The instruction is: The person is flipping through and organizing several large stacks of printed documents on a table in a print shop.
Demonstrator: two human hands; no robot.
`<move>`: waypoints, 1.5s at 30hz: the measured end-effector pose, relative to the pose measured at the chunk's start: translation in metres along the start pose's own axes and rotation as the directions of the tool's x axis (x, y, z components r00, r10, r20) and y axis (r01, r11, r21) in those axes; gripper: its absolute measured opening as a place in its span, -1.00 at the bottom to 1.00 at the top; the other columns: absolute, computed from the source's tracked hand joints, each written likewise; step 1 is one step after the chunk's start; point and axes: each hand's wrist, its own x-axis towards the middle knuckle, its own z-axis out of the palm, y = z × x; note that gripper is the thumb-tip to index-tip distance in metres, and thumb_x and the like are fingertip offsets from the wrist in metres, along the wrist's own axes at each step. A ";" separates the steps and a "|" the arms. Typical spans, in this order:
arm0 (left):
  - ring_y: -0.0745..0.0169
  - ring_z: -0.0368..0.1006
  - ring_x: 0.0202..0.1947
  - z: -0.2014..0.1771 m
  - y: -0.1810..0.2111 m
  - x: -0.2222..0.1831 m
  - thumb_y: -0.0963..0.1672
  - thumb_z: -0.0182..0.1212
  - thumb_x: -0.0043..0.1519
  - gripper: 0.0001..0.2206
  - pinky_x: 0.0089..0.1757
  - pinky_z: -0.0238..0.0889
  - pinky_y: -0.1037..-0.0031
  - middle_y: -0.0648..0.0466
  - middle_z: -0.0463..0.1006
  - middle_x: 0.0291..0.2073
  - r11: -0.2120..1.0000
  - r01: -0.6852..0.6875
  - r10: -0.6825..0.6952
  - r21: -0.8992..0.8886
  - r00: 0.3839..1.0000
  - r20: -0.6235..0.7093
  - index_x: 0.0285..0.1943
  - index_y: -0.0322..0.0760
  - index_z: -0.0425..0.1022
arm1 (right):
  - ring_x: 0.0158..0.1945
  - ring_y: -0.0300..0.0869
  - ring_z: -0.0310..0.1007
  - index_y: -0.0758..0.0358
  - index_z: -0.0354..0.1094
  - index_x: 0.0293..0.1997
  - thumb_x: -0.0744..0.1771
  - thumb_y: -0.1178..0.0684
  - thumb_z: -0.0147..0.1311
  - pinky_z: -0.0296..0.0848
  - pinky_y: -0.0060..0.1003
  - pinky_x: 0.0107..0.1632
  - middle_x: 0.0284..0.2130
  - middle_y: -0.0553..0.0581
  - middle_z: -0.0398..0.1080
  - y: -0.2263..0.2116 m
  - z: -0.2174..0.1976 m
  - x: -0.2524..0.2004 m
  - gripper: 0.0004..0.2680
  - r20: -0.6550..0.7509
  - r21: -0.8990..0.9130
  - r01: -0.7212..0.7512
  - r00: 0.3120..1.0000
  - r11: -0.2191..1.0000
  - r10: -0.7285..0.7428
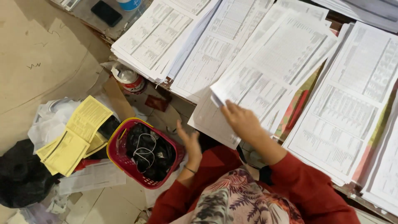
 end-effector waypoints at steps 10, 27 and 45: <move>-0.01 0.50 -0.03 0.026 -0.096 0.028 -0.09 0.09 0.44 -0.62 -0.02 0.39 -0.09 -0.08 0.53 0.04 0.794 0.494 -0.445 -0.354 0.869 0.214 0.43 -0.26 0.32 | -0.18 0.06 0.67 0.23 0.40 0.09 0.32 0.25 0.13 0.65 -0.21 -0.31 -0.15 0.30 0.52 -0.049 -0.025 0.022 -0.77 0.081 0.067 0.044 0.995 0.997 -0.049; 0.19 0.61 -0.28 -0.030 -0.006 0.080 -0.23 0.18 0.28 -0.79 -0.19 0.51 0.28 -0.11 0.63 -0.21 0.940 0.261 -0.235 -0.219 0.962 0.139 0.08 -0.45 0.44 | 0.21 0.29 0.42 0.32 0.10 0.46 0.36 0.39 -0.08 0.39 0.21 0.25 0.06 0.48 0.42 0.098 -0.031 -0.135 -0.56 0.239 0.825 -0.520 0.676 0.221 0.697; -0.02 0.63 -0.03 -0.089 0.101 0.207 -0.11 0.30 0.26 -0.67 -0.05 0.57 0.14 -0.16 0.66 0.04 0.976 0.169 -0.211 0.140 0.548 0.810 0.15 -0.38 0.57 | -0.21 -0.08 0.41 0.23 0.41 -0.10 0.36 0.12 0.19 0.43 -0.24 -0.26 -0.16 0.17 0.43 0.233 -0.105 -0.285 -0.91 0.743 0.573 -0.702 0.227 -0.423 0.630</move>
